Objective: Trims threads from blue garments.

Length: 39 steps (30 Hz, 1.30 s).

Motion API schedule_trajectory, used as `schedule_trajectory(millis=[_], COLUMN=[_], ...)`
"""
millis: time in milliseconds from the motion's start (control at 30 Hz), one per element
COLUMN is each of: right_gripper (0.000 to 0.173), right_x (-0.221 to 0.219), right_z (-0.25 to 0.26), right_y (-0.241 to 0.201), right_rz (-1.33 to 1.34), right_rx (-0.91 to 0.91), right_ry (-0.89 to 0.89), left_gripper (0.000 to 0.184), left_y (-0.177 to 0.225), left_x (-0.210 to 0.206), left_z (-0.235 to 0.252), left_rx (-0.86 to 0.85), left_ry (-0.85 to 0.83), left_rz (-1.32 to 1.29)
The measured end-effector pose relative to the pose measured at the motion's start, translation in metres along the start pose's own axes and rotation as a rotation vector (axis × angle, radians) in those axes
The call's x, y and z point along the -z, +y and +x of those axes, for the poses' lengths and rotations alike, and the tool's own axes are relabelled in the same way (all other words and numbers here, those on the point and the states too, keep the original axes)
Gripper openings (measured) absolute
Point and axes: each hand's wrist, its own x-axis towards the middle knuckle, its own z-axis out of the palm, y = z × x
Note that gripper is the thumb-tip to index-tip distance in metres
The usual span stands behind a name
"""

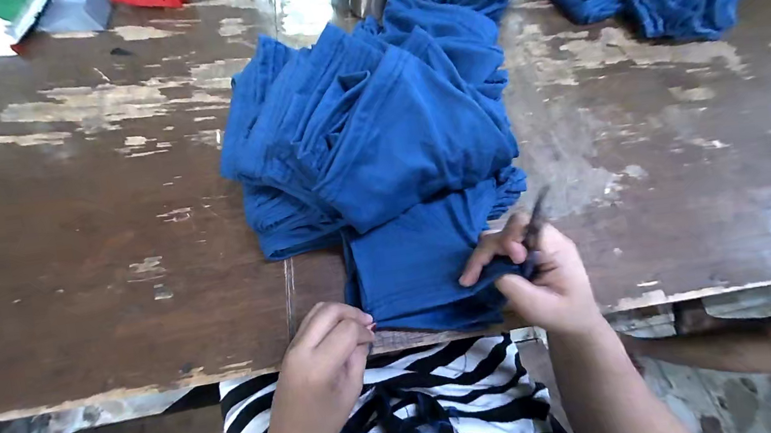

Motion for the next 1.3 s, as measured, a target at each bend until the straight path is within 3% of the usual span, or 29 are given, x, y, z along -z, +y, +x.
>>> schedule_trajectory(millis=[67,167,267,500,833,933,1033,1100,1200,1300], right_gripper=[0.014,0.023,0.054,0.052,0.053,0.052,0.054,0.05,0.042,0.013], right_x=[-0.002,-0.014,-0.021,-0.035,-0.048,-0.046,-0.028,-0.016,-0.016,-0.028], right_z=[-0.008,-0.012,-0.012,-0.01,-0.009,-0.008,-0.011,-0.013,-0.013,-0.007], right_y=[0.005,0.0,-0.004,-0.003,-0.005,-0.003,0.003,0.008,0.002,-0.014], right_rz=[-0.255,-0.484,-0.594,-0.78,-0.852,-0.771,-0.502,-0.323,-0.165,-0.283], right_rx=[-0.092,-0.068,-0.028,0.026,-0.01,-0.035,-0.085,-0.089,-0.071,0.066], right_ry=[-0.164,-0.329,-0.39,-0.398,-0.302,-0.296,-0.266,-0.248,-0.228,-0.128], left_gripper=[0.011,0.009,0.013,0.013,0.009,0.017,0.047,0.049,0.057,0.068], left_y=[-0.005,-0.004,0.0,0.009,0.012,0.015,0.019,0.021,0.027,0.024], left_x=[0.007,0.009,0.004,0.001,0.017,0.024,0.045,0.045,0.007,-0.031], left_z=[0.002,0.003,0.003,-0.001,0.0,-0.001,-0.005,-0.004,0.011,0.033], left_rx=[0.002,0.074,0.162,0.195,0.142,0.074,0.089,0.107,0.175,0.329], left_ry=[-0.129,-0.13,-0.045,-0.021,-0.046,-0.198,-0.456,-0.391,-0.13,-0.014], left_rz=[0.026,0.039,0.087,0.082,-0.012,-0.106,-0.207,-0.101,0.261,0.486])
